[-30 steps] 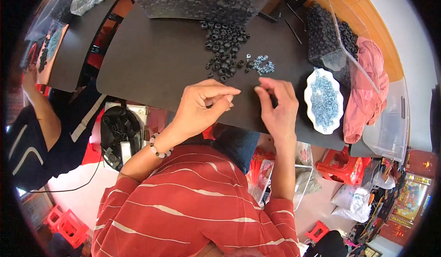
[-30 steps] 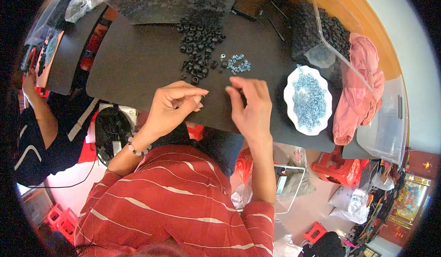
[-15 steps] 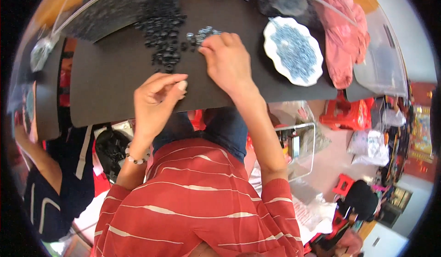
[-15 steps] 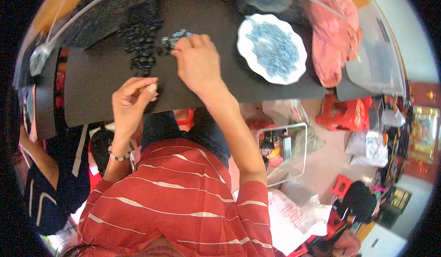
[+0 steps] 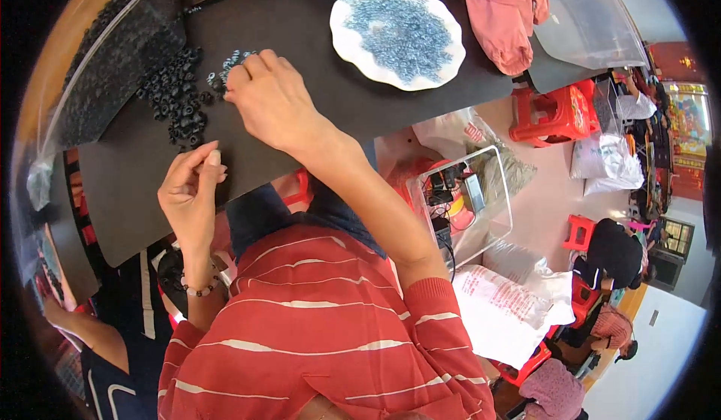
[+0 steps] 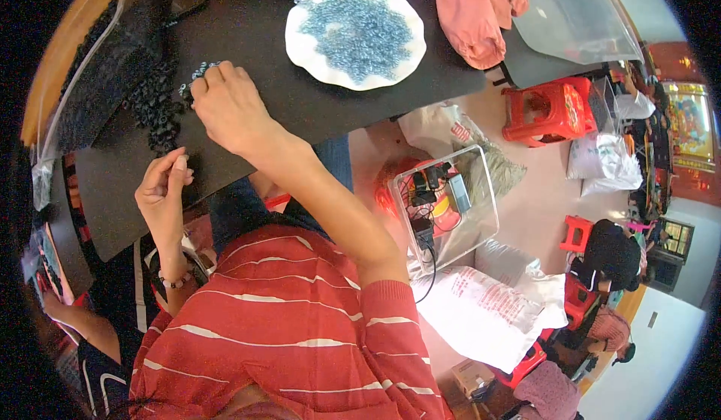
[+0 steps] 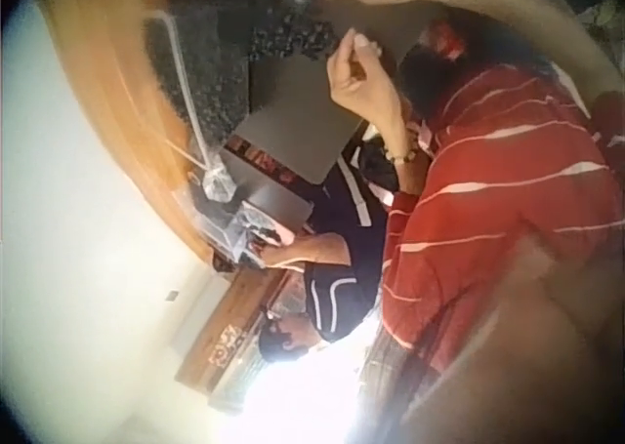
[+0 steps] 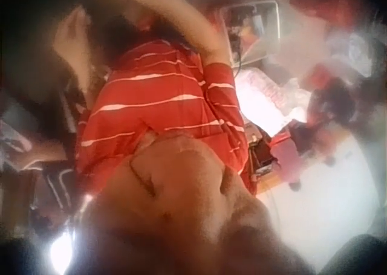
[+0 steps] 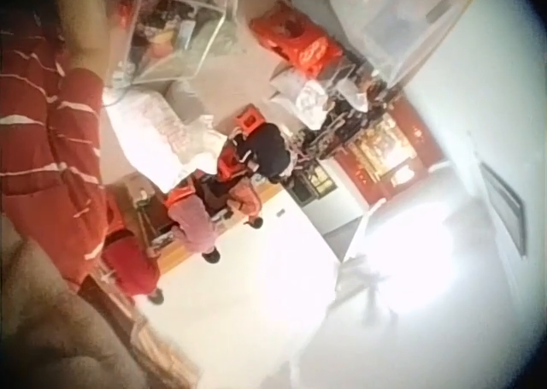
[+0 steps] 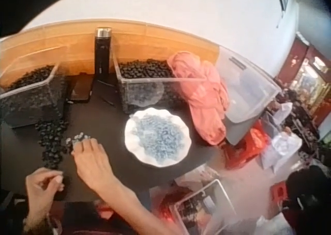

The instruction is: The person assembles small components by picking up plastic pieces and fitting small rings onto them by hand.

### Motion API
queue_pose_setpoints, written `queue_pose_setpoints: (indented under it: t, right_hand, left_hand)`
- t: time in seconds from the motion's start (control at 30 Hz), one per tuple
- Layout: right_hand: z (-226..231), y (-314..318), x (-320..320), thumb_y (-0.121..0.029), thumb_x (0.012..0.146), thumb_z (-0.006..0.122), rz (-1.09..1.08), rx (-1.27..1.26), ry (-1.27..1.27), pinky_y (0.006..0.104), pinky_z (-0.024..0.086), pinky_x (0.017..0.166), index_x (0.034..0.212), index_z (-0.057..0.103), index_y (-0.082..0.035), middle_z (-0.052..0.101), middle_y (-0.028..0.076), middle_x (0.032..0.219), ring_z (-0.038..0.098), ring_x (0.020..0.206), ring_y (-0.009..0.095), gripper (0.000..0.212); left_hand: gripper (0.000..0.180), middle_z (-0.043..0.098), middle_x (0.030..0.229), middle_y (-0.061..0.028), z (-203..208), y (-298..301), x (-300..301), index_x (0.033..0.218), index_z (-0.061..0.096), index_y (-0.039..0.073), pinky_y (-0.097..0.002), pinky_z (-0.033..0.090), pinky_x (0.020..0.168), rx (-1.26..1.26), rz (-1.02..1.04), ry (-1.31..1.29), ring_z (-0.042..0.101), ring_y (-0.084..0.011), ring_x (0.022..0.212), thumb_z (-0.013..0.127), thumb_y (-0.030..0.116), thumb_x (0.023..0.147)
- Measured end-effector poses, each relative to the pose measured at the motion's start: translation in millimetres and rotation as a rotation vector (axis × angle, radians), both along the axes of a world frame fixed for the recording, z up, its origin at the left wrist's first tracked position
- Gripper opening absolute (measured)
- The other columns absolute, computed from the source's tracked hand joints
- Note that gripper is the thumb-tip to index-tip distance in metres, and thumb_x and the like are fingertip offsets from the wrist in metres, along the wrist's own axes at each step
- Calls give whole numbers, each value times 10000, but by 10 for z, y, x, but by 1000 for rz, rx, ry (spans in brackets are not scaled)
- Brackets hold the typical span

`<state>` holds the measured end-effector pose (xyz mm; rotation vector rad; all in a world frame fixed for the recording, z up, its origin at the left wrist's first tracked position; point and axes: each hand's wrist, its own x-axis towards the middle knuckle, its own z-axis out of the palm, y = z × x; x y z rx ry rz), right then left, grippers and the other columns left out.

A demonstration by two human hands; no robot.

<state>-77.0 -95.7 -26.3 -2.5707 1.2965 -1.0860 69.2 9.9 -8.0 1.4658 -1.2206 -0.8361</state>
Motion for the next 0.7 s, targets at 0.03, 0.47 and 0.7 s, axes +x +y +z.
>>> queue_pose_setpoints:
  t: [0.03,0.47,0.7]
  right_hand:
    - [8,7,2,-155,772,677,7,-2,7,399,465,779,825,603,-1,594,132,855,560,876,302,179]
    - [26,7,-26,-159,785,667,27,17,43,402,475,792,842,607,-1,598,137,880,568,895,295,179]
    - [8,-5,-5,-96,642,691,30,-4,53,381,472,791,859,624,-4,612,148,903,564,903,284,245]
  left_hand:
    - [140,593,865,-26,-1,0,-2,996,685,-23,-180,494,636,-3,0,8,587,-68,713,637,36,877]
    - [151,578,865,-17,13,-16,-29,1010,681,-21,-189,496,650,10,-20,-12,562,-60,731,643,34,875]
    - [153,577,868,-19,-15,-18,-5,1012,679,-24,-190,494,654,12,-26,-29,560,-61,725,644,28,872]
